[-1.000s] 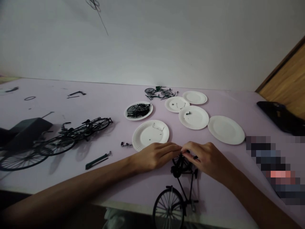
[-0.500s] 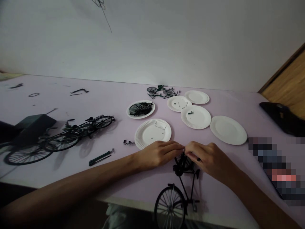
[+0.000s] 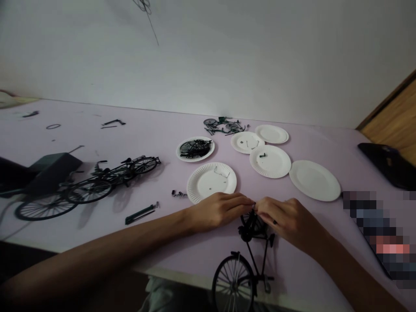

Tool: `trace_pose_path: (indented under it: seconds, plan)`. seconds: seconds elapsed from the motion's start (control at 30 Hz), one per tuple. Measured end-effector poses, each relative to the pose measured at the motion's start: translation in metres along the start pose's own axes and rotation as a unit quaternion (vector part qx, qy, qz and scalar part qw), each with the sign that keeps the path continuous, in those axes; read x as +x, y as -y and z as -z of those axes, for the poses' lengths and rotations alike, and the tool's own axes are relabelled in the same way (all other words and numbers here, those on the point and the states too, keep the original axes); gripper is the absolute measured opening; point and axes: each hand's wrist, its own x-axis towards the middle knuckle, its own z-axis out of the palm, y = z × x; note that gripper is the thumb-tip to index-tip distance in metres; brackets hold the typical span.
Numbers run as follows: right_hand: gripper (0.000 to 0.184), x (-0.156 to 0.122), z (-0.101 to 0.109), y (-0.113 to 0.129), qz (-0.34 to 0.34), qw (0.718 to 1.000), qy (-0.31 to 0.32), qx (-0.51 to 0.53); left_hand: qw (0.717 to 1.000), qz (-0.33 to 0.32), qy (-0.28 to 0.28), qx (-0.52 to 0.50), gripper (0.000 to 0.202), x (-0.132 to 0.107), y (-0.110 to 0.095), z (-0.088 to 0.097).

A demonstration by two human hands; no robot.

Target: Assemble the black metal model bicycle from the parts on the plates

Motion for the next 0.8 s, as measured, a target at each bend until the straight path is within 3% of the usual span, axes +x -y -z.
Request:
trace_pose_path:
  seconds: [0.8]
  plan:
    - [0.025,-0.0031,0.0074,0.0030,0.032,0.999,0.020,-0.037,1.000,-0.004,0.001,0.025,0.022,-0.0012,0.0020,-0.0024]
